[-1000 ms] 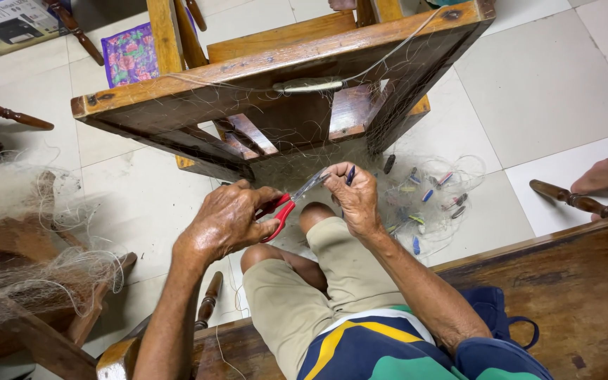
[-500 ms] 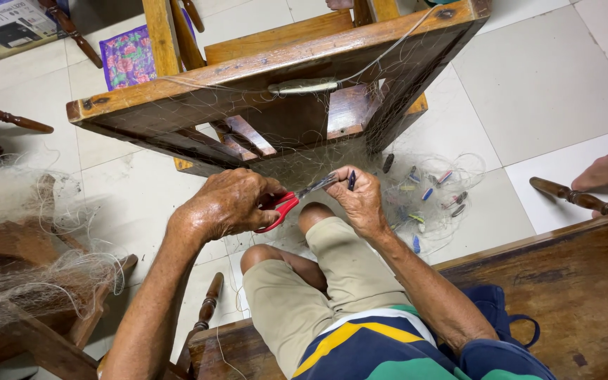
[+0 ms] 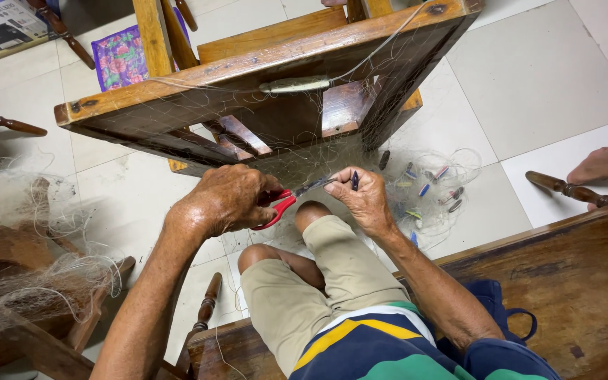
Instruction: Repairing a fishing net by cutting and threading mesh using scissors and a net needle.
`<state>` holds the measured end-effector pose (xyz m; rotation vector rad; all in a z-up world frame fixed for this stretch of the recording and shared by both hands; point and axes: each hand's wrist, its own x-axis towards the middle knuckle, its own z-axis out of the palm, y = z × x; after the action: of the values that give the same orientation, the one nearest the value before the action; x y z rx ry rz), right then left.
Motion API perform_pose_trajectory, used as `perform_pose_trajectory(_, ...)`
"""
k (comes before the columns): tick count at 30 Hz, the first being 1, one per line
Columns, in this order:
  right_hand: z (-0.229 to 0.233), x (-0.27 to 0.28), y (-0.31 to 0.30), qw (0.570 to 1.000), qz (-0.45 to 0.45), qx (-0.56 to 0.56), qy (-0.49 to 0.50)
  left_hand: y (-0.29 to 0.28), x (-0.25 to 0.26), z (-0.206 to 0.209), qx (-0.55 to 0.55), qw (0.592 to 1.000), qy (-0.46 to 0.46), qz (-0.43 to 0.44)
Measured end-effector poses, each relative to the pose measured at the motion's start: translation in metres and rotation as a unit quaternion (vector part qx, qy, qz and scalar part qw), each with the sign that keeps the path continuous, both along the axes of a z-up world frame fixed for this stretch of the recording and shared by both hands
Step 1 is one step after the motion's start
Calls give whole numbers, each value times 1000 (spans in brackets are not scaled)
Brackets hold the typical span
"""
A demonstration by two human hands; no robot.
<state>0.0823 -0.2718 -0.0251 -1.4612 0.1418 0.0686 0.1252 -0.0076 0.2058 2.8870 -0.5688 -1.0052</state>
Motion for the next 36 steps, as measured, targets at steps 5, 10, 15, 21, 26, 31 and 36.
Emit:
perform_pose_trajectory(5, -6, 0, -2, 1000, -5, 7, 9, -2, 0, -2, -11, 1000, 14, -1)
perform_pose_trajectory(10, -8, -1, -2, 1000, -7, 1, 8, -2, 0, -4, -21, 1000, 21, -3)
perform_pose_trajectory(15, -9, -3, 0, 1000, -11, -14, -8, 3, -3, -16, -56, 998, 5, -31)
perform_pose_trajectory(21, -27, -7, -1, 999, -18, -27, -11, 4, -15, -12, -81, 996, 8, -27)
perform_pose_trajectory(26, 0, -34, -13, 988, -2, -150, -30, 27, -66, -27, -114, 992, 54, 20)
perform_pose_trajectory(31, 6, -47, -21, 944, 106, -302, -79, 73, -133, -144, -338, 939, -38, 59)
perform_pose_trajectory(36, 37, -43, -5, 953, 49, -248, -164, 73, -193, -204, -518, 803, -50, 290)
